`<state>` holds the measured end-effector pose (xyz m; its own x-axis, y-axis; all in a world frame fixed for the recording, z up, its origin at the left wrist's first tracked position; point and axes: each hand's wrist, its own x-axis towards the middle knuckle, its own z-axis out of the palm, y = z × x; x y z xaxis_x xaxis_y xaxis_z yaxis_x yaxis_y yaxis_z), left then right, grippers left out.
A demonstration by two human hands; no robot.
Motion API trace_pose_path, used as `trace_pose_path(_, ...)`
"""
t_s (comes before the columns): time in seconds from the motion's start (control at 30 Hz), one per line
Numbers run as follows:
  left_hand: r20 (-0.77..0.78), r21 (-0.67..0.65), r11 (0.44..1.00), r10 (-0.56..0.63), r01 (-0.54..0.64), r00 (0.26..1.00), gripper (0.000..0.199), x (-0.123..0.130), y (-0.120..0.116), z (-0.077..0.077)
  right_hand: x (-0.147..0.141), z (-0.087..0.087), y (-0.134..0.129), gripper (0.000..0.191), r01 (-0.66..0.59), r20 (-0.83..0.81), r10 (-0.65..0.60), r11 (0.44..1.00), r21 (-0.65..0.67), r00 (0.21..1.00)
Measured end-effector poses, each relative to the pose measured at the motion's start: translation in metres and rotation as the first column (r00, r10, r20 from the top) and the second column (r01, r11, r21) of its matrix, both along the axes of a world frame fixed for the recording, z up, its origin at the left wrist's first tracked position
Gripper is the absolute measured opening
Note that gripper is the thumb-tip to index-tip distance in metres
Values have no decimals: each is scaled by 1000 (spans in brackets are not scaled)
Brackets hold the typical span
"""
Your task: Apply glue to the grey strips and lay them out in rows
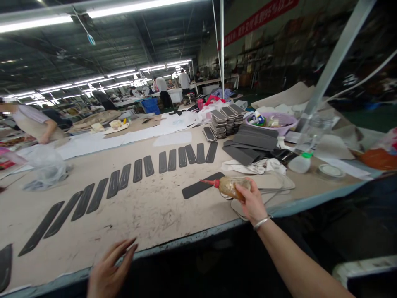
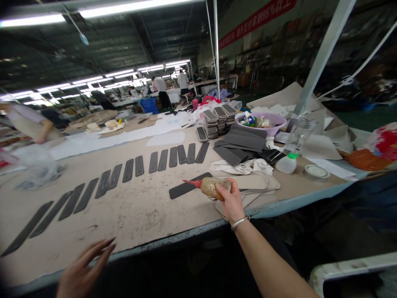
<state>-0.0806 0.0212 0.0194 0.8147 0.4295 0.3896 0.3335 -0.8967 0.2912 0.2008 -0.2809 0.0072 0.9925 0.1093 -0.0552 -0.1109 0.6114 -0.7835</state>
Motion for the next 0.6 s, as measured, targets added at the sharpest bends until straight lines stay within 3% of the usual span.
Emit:
trace_pose_path(0.1, -97, -3, 978, -206, 207, 974, 28, 93, -16, -16, -1, 1, 0, 46, -16, 18, 16, 1000, -18, 1000)
trace_pose_path(0.17, -245, 22, 950, -295, 310, 923, 31, 149, -28, -22, 0, -1, -1, 44, -33, 29, 33, 999, -18, 999)
trace_pose_path(0.27, -441, 54, 923, -319, 380, 839, 30, 202, -38, -28, 1, -4, -3, 41, -65, 46, 66, 998, -26, 997)
trace_pose_path(0.4, -517, 58, 914, -316, 402, 795, 29, 224, -35, -36, 1, -8, -3, 40, -98, 62, 102, 993, -66, 993)
trace_pose_path(0.6, -529, 81, 910, -306, 406, 791, 27, 222, -39, -34, -1, -10, 3, 39, -125, 98, 137, 985, -118, 986)
